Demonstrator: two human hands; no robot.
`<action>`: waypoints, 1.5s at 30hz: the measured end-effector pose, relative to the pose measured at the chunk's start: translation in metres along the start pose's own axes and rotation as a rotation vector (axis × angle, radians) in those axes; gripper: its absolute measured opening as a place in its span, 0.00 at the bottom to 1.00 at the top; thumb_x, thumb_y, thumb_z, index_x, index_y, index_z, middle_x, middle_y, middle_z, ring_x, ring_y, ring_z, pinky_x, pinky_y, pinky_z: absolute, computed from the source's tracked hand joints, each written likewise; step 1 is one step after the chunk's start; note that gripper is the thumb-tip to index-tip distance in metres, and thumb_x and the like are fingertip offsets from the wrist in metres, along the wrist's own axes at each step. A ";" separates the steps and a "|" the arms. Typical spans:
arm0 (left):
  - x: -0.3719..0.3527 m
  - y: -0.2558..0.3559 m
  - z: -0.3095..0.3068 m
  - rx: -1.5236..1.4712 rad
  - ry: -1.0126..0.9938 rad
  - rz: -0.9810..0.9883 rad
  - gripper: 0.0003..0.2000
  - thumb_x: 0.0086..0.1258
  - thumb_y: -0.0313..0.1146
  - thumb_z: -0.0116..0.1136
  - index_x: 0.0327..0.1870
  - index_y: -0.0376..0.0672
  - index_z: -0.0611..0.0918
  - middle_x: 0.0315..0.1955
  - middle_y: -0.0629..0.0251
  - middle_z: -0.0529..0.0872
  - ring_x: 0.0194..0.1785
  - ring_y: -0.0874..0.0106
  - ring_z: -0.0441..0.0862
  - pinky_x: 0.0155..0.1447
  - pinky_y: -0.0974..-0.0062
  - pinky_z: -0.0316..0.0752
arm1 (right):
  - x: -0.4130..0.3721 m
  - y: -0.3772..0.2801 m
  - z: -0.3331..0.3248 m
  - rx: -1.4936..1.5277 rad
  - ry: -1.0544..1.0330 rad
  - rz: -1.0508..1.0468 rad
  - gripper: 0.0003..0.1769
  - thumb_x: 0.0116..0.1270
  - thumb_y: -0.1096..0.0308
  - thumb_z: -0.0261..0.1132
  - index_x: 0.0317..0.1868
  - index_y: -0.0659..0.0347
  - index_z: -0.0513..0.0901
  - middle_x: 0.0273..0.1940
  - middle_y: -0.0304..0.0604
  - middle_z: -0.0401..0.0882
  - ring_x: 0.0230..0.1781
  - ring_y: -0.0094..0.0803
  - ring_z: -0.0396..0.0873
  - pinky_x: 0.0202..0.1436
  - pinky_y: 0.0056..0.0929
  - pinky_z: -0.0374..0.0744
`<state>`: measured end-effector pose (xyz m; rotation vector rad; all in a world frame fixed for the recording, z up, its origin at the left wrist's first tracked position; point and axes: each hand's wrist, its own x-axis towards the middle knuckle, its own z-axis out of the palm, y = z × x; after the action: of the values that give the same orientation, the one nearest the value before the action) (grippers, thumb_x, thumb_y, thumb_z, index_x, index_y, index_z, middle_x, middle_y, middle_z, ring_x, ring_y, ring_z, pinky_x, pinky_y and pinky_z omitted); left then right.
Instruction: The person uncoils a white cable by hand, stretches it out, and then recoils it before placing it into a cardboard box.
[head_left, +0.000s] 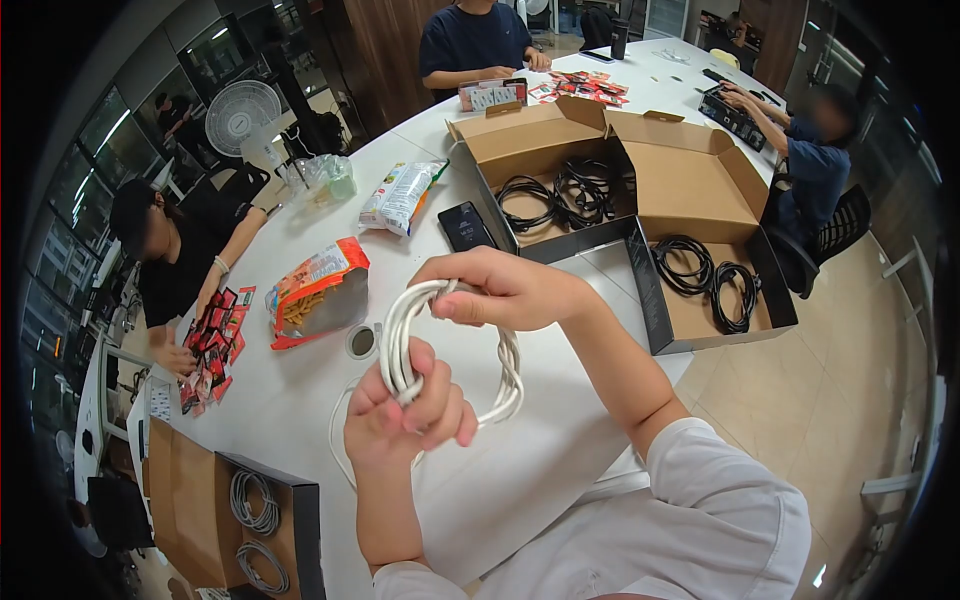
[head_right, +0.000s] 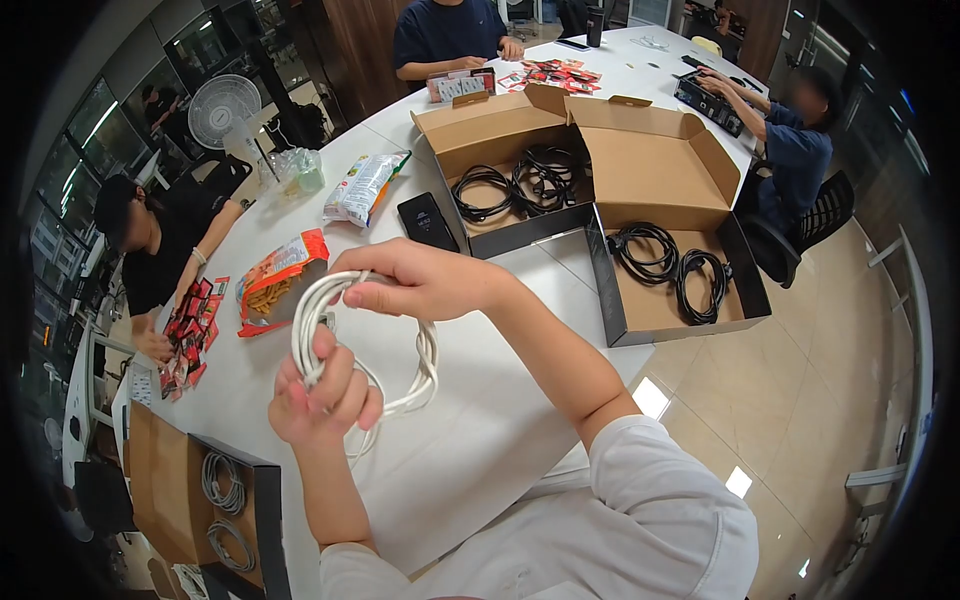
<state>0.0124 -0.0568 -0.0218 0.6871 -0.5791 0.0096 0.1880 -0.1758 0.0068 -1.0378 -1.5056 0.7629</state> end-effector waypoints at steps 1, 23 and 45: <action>0.000 0.000 -0.002 -0.042 0.034 -0.008 0.21 0.73 0.39 0.55 0.60 0.37 0.66 0.23 0.73 0.67 0.24 0.77 0.69 0.39 0.66 0.73 | 0.001 -0.001 0.000 -0.103 0.043 -0.028 0.15 0.75 0.63 0.57 0.51 0.67 0.76 0.30 0.38 0.75 0.26 0.21 0.69 0.31 0.23 0.71; 0.003 0.000 0.017 0.367 0.233 0.007 0.25 0.66 0.28 0.58 0.62 0.33 0.64 0.18 0.72 0.72 0.20 0.79 0.70 0.31 0.73 0.71 | 0.004 0.000 0.005 -0.326 0.129 -0.149 0.15 0.75 0.66 0.54 0.53 0.68 0.75 0.34 0.45 0.78 0.30 0.29 0.73 0.34 0.28 0.73; 0.002 0.014 0.019 0.625 0.528 -0.011 0.26 0.66 0.45 0.65 0.55 0.31 0.78 0.34 0.74 0.74 0.35 0.79 0.72 0.44 0.78 0.72 | -0.001 -0.007 0.006 -0.483 0.180 -0.167 0.14 0.70 0.65 0.61 0.49 0.67 0.78 0.35 0.48 0.81 0.32 0.38 0.79 0.37 0.30 0.76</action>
<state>0.0021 -0.0581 -0.0008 1.2428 -0.0484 0.3645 0.1809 -0.1791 0.0116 -1.2761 -1.6319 0.1794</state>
